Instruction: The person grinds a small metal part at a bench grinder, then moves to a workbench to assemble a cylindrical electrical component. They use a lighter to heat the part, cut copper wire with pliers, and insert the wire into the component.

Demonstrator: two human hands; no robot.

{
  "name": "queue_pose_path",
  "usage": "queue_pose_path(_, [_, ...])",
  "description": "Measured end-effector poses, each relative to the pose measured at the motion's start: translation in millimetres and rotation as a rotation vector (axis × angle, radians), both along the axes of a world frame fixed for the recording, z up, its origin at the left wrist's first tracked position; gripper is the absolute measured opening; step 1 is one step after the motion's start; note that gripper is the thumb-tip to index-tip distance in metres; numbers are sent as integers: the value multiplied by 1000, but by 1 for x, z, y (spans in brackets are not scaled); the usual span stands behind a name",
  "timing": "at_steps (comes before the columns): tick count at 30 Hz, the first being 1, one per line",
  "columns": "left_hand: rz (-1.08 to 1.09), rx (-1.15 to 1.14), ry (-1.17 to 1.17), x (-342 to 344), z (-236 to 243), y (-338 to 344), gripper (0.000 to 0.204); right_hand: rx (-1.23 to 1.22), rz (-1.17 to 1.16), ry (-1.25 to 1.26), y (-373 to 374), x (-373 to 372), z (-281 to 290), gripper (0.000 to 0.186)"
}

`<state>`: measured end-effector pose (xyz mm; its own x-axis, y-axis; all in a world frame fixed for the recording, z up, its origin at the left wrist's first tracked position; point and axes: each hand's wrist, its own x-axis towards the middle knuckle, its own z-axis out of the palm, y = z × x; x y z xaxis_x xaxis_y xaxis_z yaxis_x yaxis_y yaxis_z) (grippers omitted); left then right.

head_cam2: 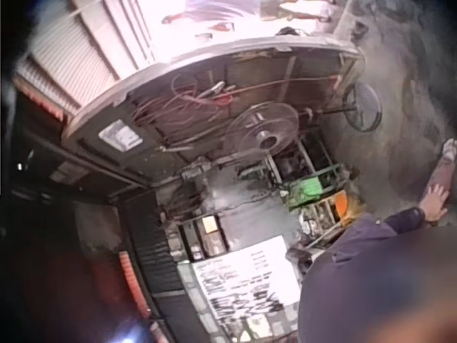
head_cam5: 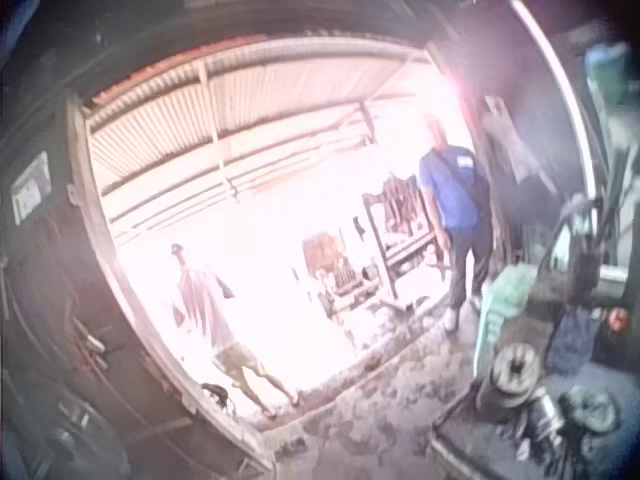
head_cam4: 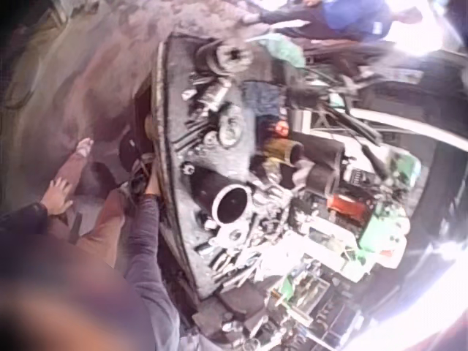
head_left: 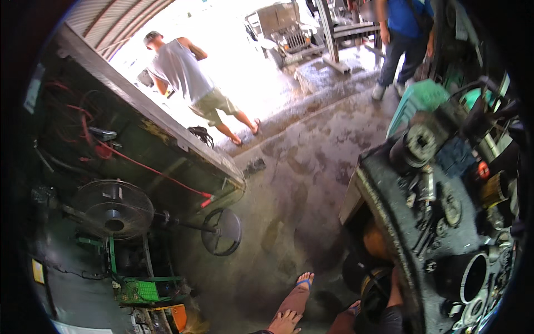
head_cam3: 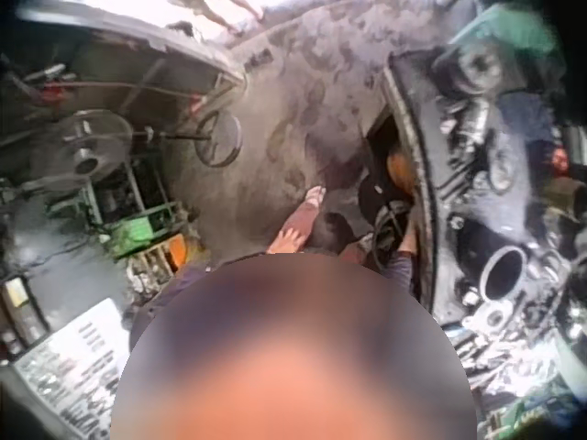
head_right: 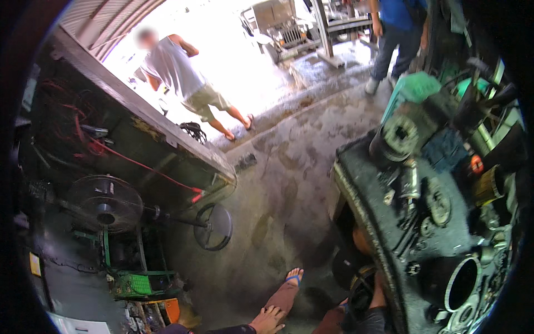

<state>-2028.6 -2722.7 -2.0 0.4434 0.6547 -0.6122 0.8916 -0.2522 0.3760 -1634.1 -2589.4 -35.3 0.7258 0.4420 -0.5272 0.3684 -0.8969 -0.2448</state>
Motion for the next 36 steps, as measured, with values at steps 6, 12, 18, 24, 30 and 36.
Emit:
queue_pose_path(6, [-207,-207,104,-19,-44,10,71,103,50,-278,13,3,-53,67])
queue_pose_path(12, [-231,-112,126,-23,-55,13,65,123,40,-355,18,-5,-62,63])
queue_pose_path(18, [-261,-113,157,-18,-58,16,62,118,60,-396,26,-1,-66,60])
queue_pose_path(24, [-259,-103,149,-20,-63,15,60,129,78,-413,31,2,-67,56])
queue_pose_path(30, [-252,-206,166,-11,-54,28,63,143,78,-428,41,6,-70,53])
queue_pose_path(36, [-157,-146,120,6,-28,44,61,162,64,-444,60,16,-68,49])
